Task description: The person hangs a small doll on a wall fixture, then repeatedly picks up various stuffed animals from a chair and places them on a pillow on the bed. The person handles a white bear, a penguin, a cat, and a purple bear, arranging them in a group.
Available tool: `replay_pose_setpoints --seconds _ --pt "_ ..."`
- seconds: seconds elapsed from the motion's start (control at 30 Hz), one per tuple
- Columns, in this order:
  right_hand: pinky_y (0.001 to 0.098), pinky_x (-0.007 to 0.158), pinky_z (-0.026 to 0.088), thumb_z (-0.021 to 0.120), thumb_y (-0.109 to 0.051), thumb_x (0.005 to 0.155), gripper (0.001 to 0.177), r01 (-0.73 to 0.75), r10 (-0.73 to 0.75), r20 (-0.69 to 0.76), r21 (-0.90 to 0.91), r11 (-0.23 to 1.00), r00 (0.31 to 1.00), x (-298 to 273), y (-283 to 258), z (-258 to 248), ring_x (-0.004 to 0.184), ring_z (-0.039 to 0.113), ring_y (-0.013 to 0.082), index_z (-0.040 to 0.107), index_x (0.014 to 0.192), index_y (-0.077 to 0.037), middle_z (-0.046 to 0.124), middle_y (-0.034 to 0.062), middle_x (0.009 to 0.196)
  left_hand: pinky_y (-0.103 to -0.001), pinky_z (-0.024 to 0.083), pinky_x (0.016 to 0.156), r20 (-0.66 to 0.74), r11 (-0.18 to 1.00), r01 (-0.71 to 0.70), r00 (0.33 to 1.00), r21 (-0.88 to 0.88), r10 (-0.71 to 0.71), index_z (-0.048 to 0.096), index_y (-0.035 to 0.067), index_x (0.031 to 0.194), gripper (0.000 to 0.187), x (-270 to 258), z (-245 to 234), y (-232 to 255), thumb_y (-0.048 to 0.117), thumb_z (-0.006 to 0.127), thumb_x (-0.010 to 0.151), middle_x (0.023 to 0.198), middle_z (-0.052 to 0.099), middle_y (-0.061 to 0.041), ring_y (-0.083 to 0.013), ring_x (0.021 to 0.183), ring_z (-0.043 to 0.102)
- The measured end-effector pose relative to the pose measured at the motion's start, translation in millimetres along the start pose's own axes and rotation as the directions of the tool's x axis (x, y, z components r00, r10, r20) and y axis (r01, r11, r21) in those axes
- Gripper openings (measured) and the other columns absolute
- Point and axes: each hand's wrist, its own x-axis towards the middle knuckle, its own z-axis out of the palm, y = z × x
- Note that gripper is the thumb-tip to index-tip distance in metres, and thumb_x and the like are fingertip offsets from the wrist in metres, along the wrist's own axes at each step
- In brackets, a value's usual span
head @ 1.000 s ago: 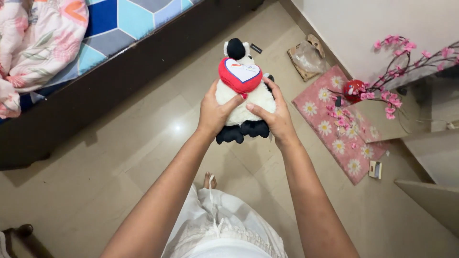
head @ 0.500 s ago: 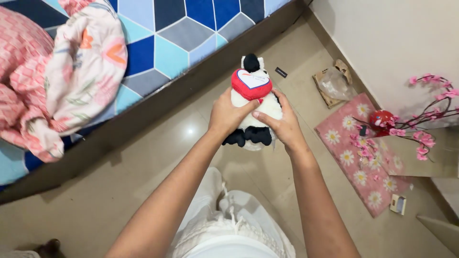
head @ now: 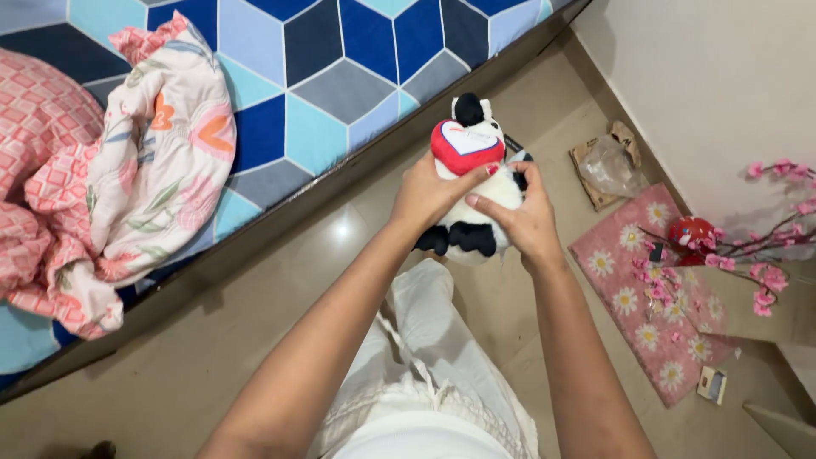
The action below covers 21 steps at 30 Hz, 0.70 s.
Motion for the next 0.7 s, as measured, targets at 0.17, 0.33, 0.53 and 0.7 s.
replay_pose_setpoints --seconds 0.17,0.33,0.53,0.7 --pt "0.0315 0.073 0.059 0.092 -0.019 0.066 0.067 -0.074 0.077 -0.090 0.034 0.997 0.993 40 4 3 0.088 0.069 0.0153 0.048 0.116 -0.011 0.069 0.0062 0.102 -0.037 0.058 0.090 -0.042 0.997 0.045 0.998 0.070 -0.042 0.071 0.012 0.119 0.079 34 8 23 0.058 0.086 0.056 0.110 0.080 -0.010 -0.0248 0.104 0.077" --pt "0.0290 0.074 0.056 0.094 -0.015 0.069 0.059 0.094 -0.081 -0.077 0.175 0.980 0.994 91 21 -13 0.084 0.063 0.0131 0.052 0.109 -0.009 0.066 0.0025 0.097 -0.039 0.057 0.088 -0.102 0.989 0.019 0.995 0.144 -0.004 0.071 0.018 0.119 0.077 73 26 54 0.046 0.090 0.049 0.111 0.078 -0.007 -0.0250 0.104 0.074" --pt "0.0328 0.085 0.056 0.098 -0.017 0.071 0.054 0.159 -0.168 -0.192 -0.064 0.985 0.967 158 19 -71 0.105 0.059 0.0169 0.061 0.109 -0.005 0.056 0.0098 0.117 -0.039 0.058 0.090 -0.221 0.995 -0.077 0.971 0.065 0.089 0.070 0.015 0.122 0.077 125 83 81 0.041 0.093 0.053 0.114 0.077 -0.009 -0.0252 0.106 0.075" --pt "0.0351 0.107 0.048 0.094 -0.009 0.073 0.094 0.414 -0.407 -0.207 -0.011 0.910 0.890 200 -2 -105 0.138 0.048 0.0197 0.043 0.152 -0.009 0.041 0.0086 0.152 -0.036 0.060 0.091 -0.292 0.982 -0.167 0.947 -0.084 0.136 0.066 0.014 0.130 0.081 173 120 94 0.036 0.091 0.057 0.115 0.078 -0.010 -0.0231 0.107 0.077"
